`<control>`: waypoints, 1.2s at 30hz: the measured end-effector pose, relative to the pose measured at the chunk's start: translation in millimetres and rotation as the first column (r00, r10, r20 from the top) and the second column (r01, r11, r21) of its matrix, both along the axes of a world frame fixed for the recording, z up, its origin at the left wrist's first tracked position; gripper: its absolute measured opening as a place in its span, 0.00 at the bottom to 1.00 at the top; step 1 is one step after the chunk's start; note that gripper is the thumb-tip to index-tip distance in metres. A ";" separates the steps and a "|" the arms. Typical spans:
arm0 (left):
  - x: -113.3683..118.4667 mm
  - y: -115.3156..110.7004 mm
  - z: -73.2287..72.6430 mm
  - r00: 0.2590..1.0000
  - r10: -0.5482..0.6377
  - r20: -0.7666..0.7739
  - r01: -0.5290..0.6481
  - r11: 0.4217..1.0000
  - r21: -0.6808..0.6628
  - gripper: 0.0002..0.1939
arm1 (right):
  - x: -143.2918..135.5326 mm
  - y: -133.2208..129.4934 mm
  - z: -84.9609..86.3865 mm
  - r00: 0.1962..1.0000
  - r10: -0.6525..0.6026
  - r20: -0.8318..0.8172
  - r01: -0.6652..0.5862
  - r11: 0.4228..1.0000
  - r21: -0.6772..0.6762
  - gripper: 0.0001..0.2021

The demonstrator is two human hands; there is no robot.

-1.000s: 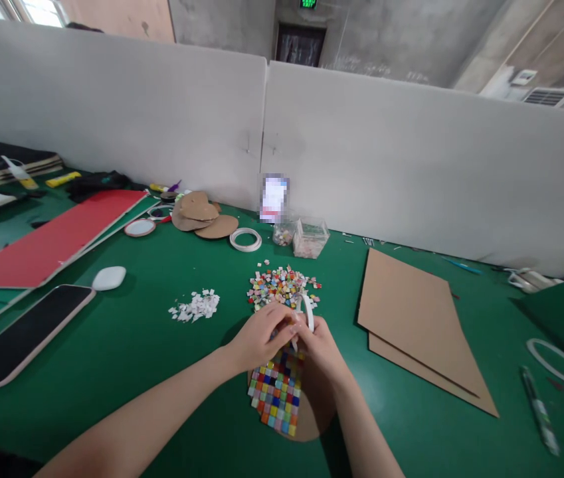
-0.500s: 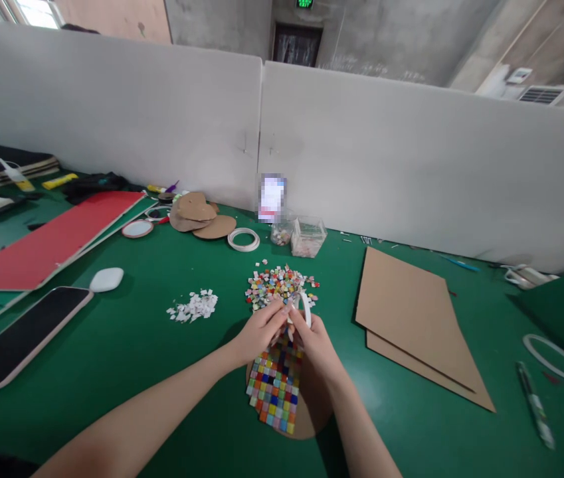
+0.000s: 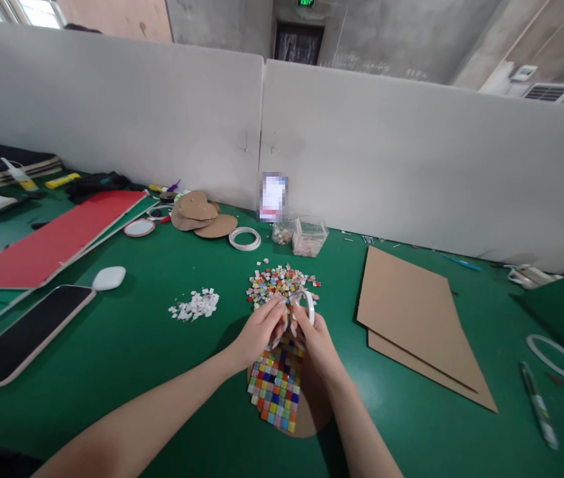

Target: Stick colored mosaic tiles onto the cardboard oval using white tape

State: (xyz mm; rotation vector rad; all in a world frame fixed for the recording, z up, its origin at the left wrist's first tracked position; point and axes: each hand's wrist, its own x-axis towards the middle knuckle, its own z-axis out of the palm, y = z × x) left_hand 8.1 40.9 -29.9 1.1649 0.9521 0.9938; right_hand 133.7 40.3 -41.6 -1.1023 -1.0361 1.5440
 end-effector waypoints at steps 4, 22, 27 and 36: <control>-5.7 6.1 1.7 0.996 0.091 -0.023 -0.090 0.994 0.062 0.18 | 4.5 3.0 1.3 0.997 -0.071 0.017 0.070 0.997 0.045 0.21; -8.2 4.3 9.3 0.978 0.018 -0.207 0.007 0.992 0.122 0.16 | 22.3 8.1 -4.2 0.777 -0.475 0.413 0.333 0.867 0.372 0.22; -8.5 4.9 6.9 0.976 0.022 -0.218 0.009 0.990 0.140 0.17 | 28.1 10.4 -2.9 0.631 -0.600 0.493 0.341 0.784 0.518 0.21; -9.1 5.8 3.8 0.969 0.016 -0.248 0.016 0.992 0.128 0.17 | 29.3 10.1 -2.5 0.673 -0.527 0.518 0.338 0.843 0.418 0.21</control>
